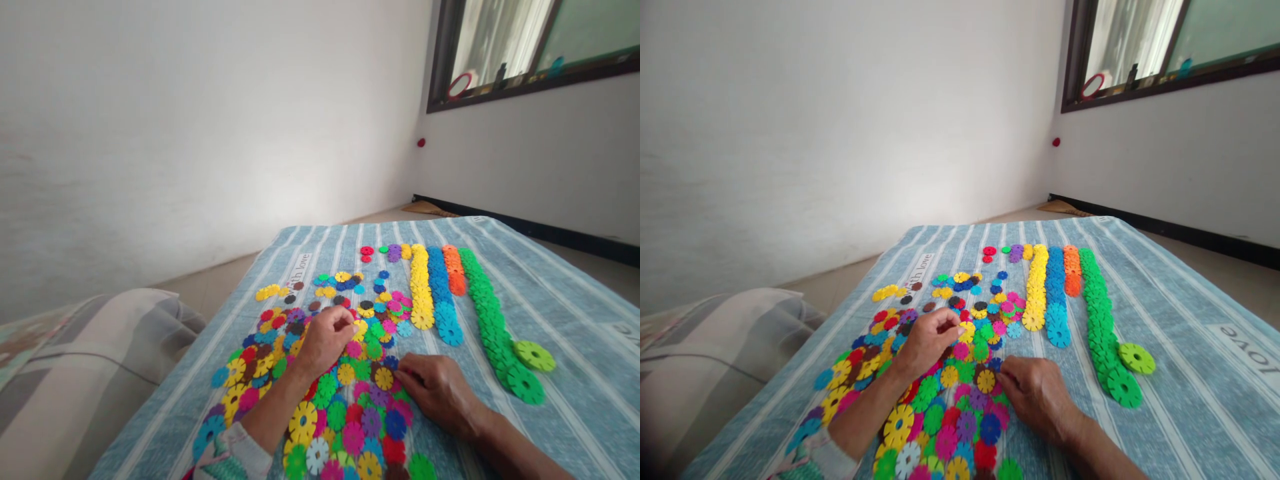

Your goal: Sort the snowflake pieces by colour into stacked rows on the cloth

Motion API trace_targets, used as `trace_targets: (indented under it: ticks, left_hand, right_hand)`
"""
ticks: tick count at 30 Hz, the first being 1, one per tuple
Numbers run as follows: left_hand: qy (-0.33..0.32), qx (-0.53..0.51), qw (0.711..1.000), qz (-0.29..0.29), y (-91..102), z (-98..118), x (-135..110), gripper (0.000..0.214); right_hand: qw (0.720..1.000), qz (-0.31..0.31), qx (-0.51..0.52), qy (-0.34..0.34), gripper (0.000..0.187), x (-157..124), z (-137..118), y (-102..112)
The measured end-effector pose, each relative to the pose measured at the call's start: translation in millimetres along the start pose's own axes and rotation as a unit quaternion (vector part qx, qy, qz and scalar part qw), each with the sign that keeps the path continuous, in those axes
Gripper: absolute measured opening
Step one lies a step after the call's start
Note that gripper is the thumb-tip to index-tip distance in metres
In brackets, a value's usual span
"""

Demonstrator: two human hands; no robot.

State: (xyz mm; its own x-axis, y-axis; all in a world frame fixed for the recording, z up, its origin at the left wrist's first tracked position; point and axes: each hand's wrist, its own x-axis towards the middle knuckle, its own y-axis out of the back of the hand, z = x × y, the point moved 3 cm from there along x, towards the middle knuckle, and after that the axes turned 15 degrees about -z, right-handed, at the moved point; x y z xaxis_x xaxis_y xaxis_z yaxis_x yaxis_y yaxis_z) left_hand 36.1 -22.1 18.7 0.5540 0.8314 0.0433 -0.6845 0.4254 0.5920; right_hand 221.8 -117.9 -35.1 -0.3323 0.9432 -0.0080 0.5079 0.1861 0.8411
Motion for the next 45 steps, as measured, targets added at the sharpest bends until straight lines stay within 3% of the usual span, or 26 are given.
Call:
trace_targets:
  ticks: [4, 14, 20, 31, 45]
  left_hand:
    - [0.029, 0.068, 0.997, -0.005, -12.6, -3, 1, 0.014]
    - [0.083, 0.146, 0.98, 0.103, 9.9, -12, 0, 0.01]
    - [0.09, 0.09, 0.991, 0.043, 1.1, -12, 0, 0.013]
    - [0.101, 0.262, 0.959, 0.023, 0.5, -14, 2, 0.018]
    - [0.113, 0.305, 0.946, 0.01, -3.1, -13, 2, 0.007]
  right_hand:
    - [1.0, 0.002, -0.009, 0.002, 0.029, 0, -1, 1]
    - [1.0, 0.003, -0.011, 0.005, 0.028, 0, 0, 1]
    - [1.0, 0.004, -0.005, 0.003, 0.028, 0, -3, 2]
    - [1.0, 0.002, -0.001, 0.004, 0.027, 0, -1, 2]
    - [1.0, 0.004, -0.006, 0.005, 0.027, 0, -2, 2]
